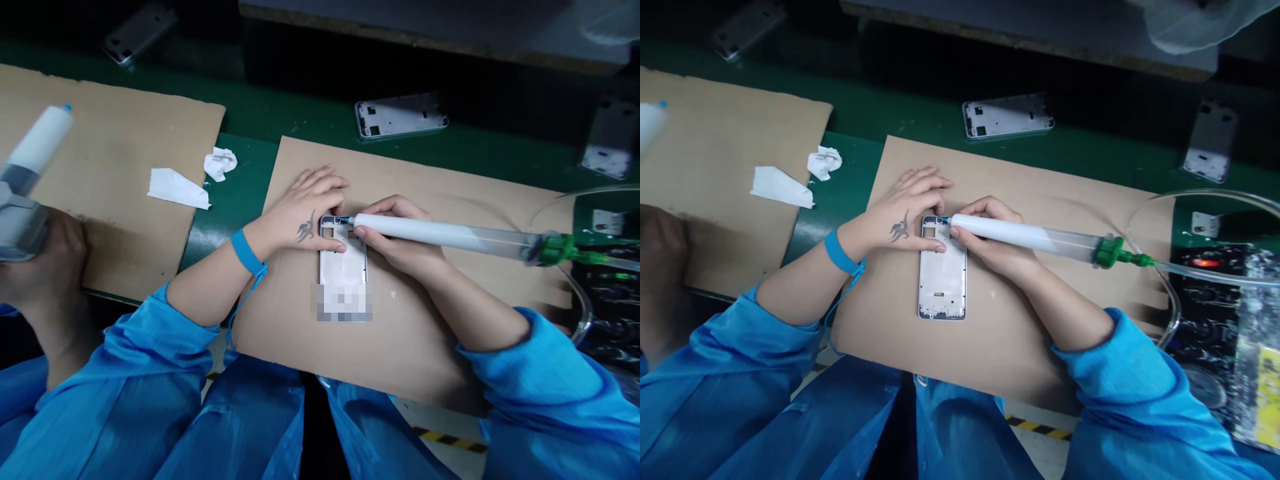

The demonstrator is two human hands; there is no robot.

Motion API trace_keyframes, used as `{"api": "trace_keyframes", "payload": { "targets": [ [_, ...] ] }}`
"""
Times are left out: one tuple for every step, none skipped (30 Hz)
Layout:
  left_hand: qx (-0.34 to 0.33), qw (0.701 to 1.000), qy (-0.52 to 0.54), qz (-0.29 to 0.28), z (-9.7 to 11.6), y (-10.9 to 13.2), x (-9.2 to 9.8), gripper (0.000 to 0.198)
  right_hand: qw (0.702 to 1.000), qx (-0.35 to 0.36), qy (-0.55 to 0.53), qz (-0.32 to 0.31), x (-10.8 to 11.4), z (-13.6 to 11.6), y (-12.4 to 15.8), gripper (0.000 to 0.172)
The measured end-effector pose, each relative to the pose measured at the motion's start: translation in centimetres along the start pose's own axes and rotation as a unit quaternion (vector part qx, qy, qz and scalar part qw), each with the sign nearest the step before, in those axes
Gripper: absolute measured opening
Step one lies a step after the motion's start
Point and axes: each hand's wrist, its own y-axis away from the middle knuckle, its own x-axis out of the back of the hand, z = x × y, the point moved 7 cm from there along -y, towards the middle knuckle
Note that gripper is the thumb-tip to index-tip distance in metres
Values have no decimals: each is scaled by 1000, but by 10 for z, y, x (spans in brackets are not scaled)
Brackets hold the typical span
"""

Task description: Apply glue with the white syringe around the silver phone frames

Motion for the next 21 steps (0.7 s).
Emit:
{"api": "trace_keyframes", "payload": {
  "targets": [
    [2, 1000, -2, -2, 0, 0, 0, 65, 1000, 1, 4, 0, 0, 0, 0, 34],
    [4, 1000, -5, -4, 0, 0, 0, 64, 1000, 2, 5, 2, 0, 0, 0, 35],
    [4, 1000, -10, -4, 0, 0, 0, 64, 1000, 3, 4, 5, 1, 0, 0, 35],
    [4, 1000, -15, -3, 0, 0, 0, 64, 1000, 4, 1, 9, 1, 0, 1, 35],
    [4, 1000, -20, -1, 0, 0, 0, 64, 1000, 4, -4, 12, 1, 1, 1, 34],
    [5, 1000, -24, 1, -1, 0, 0, 64, 1000, 2, -9, 14, 1, 2, 1, 34],
    [5, 1000, -26, 2, -1, 1, 0, 64, 1000, 0, -13, 16, 1, 3, 2, 34],
    [5, 1000, -28, 2, -1, 1, 0, 64, 1000, -1, -17, 19, 1, 4, 2, 34],
    [4, 1000, -27, 1, 0, 1, -1, 65, 1000, 0, -20, 21, 0, 5, 2, 34],
    [4, 1000, -27, 1, 0, 1, -1, 65, 999, 1, -22, 25, 0, 6, 2, 34],
    [4, 1000, -27, 0, 1, 1, -1, 65, 999, 4, -24, 28, 0, 6, 3, 35],
    [3, 1000, -28, 0, 1, 1, -2, 65, 999, 6, -27, 31, 1, 8, 3, 37],
    [3, 1000, -30, 1, 2, 1, -1, 65, 999, 8, -31, 36, 2, 10, 4, 39],
    [4, 999, -33, 2, 2, 1, -1, 65, 998, 9, -36, 47, 4, 13, 5, 41],
    [4, 999, -36, 3, 1, 1, -1, 65, 997, 10, -41, 68, 8, 16, 5, 44],
    [5, 999, -41, 7, -1, 1, 1, 64, 994, 10, -47, 98, 14, 20, 7, 47],
    [7, 999, -48, 17, -4, 1, 4, 60, 990, 12, -55, 131, 21, 24, 8, 49],
    [12, 998, -58, 33, -8, 1, 8, 53, 985, 15, -63, 158, 26, 28, 9, 49],
    [21, 996, -72, 57, -14, 2, 14, 46, 982, 23, -68, 175, 31, 30, 11, 48],
    [34, 992, -88, 85, -20, 3, 20, 41, 981, 39, -70, 178, 32, 31, 12, 45],
    [51, 987, -106, 112, -26, 4, 27, 40, 983, 67, -61, 160, 30, 28, 12, 44]
  ]
}}
